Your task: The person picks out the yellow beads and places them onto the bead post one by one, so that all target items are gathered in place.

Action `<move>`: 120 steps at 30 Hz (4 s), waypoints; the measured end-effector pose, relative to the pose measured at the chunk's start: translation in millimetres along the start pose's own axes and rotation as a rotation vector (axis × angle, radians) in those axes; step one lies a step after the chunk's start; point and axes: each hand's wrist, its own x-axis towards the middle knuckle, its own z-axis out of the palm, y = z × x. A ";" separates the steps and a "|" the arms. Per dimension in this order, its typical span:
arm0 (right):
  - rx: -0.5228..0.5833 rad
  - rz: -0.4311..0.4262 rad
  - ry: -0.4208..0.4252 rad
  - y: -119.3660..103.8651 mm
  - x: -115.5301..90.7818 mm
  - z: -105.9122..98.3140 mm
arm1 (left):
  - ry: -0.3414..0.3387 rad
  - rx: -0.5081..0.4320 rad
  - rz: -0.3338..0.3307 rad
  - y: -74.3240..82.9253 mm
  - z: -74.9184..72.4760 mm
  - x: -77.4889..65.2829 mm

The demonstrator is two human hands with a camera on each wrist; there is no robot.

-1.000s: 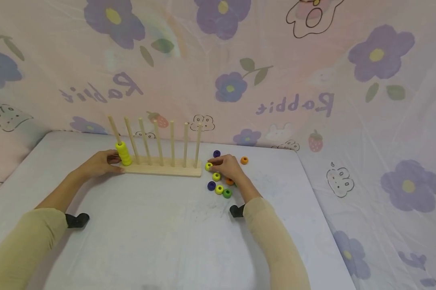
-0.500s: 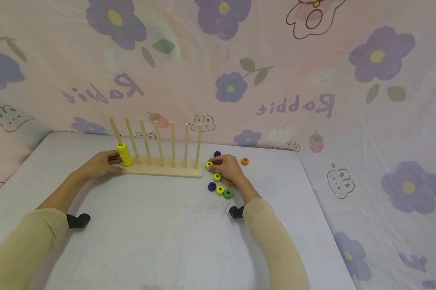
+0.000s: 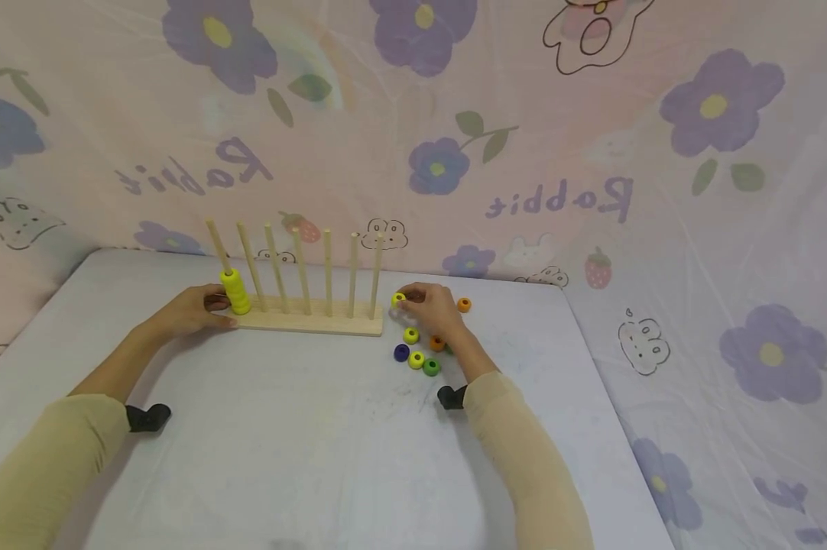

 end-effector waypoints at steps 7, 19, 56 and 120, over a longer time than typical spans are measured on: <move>0.046 -0.035 0.045 -4.2 1.9 -2.6 | -0.006 -0.007 -0.004 -3.8 0.9 0.0; 0.121 0.013 0.068 -24.2 5.0 -24.9 | -0.007 -0.009 0.001 -2.0 1.2 -1.4; 0.142 -0.272 0.093 -111.5 29.0 -76.1 | 0.002 -0.027 -0.007 -2.8 -0.5 1.1; 0.066 -0.513 -0.195 -257.3 84.7 22.8 | 0.017 -0.010 -0.001 -2.3 -1.0 1.9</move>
